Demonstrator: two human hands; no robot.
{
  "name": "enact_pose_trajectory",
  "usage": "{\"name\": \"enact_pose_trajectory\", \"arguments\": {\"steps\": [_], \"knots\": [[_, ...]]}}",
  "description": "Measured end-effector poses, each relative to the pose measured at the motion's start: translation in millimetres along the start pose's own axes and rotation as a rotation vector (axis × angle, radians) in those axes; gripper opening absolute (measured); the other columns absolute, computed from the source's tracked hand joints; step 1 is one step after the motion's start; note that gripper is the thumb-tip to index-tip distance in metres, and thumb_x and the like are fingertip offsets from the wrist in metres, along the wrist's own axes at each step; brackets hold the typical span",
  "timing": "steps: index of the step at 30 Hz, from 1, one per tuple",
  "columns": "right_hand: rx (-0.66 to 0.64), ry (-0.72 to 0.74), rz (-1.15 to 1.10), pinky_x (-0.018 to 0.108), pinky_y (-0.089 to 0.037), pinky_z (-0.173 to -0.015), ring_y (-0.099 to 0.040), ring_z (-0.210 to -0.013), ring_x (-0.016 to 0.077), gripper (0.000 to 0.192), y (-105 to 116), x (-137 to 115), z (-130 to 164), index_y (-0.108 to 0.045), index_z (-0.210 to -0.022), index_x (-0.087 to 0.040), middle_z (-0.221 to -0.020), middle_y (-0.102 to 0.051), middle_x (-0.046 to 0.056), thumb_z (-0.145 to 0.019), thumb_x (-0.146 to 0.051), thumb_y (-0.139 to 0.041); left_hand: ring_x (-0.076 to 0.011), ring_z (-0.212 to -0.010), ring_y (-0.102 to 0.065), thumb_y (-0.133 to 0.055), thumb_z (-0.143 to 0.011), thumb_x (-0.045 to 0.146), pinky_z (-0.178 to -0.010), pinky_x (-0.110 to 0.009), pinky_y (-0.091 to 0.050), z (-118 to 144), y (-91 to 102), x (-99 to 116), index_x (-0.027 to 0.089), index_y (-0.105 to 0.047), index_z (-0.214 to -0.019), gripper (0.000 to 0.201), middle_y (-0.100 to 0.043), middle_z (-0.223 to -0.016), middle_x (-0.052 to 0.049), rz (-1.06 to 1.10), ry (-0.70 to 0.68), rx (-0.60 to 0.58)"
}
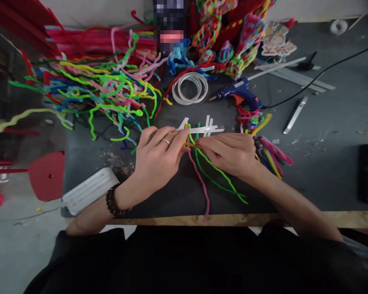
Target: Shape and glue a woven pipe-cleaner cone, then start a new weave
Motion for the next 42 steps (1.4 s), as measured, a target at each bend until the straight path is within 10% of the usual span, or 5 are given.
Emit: {"name": "enact_pose_trajectory", "arguments": {"steps": [7,19,24,33,42], "knots": [[-0.015,-0.067,-0.088,0.026,-0.057,-0.064,-0.076,-0.070,0.0134,0.010,1.8,-1.6,-3.3,-0.080,-0.102,-0.029,-0.080,-0.081,-0.003,-0.095,-0.024,-0.074,-0.0190,-0.082,-0.073,-0.046,-0.102,0.011,-0.077,-0.033,-0.051,2.5,-21.8,-11.8,0.022,-0.076,-0.105,0.032,-0.079,-0.089,-0.004,0.045,0.056,-0.143],[-0.262,-0.186,-0.205,0.024,-0.044,-0.057,-0.063,-0.062,0.0090,0.020,-2.5,-5.9,-14.1,-0.070,-0.081,-0.022,-0.071,-0.070,-0.004,-0.097,-0.015,-0.061,-0.0184,-0.068,-0.065,-0.048,-0.092,0.000,-0.069,-0.035,-0.045,4.8,-8.9,5.0,0.023,-0.073,-0.092,0.033,-0.069,-0.069,0.001,-0.096,-0.065,-0.064],[-0.398,-0.149,-0.461,0.023,-0.048,-0.061,-0.065,-0.066,0.0086,0.017,-7.2,-8.0,-13.7,-0.073,-0.091,-0.024,-0.081,-0.075,-0.003,-0.102,-0.022,-0.061,-0.0191,-0.065,-0.064,-0.049,-0.083,-0.004,-0.068,-0.036,-0.044,0.9,-19.7,4.6,0.019,-0.069,-0.084,0.030,-0.070,-0.072,-0.002,-0.080,-0.106,-0.257],[-0.156,-0.344,-0.201,0.025,-0.056,-0.067,-0.078,-0.076,0.0146,0.016,-3.1,19.9,-9.8,-0.081,-0.111,-0.025,-0.096,-0.084,0.000,-0.096,-0.028,-0.075,-0.0226,-0.078,-0.070,-0.050,-0.097,0.006,-0.075,-0.036,-0.047,-2.1,-12.0,-22.3,0.019,-0.074,-0.099,0.028,-0.078,-0.086,-0.004,-0.106,0.019,-0.186],[-0.065,-0.227,-0.068,0.023,-0.054,-0.062,-0.076,-0.069,0.0123,0.012,-7.2,8.2,-1.8,-0.082,-0.098,-0.026,-0.083,-0.083,-0.003,-0.099,-0.026,-0.071,-0.0282,-0.111,-0.071,-0.058,-0.103,0.021,-0.099,-0.043,-0.051,-5.7,-21.6,-20.2,0.018,-0.064,-0.139,0.036,-0.079,-0.110,-0.010,0.029,0.049,-0.201]]}}
Point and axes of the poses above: each hand's wrist, its own z-axis away from the middle knuckle, its own y-axis out of the back of the hand, x = y × z, the point moved 8 cm from there along -z, towards the middle knuckle
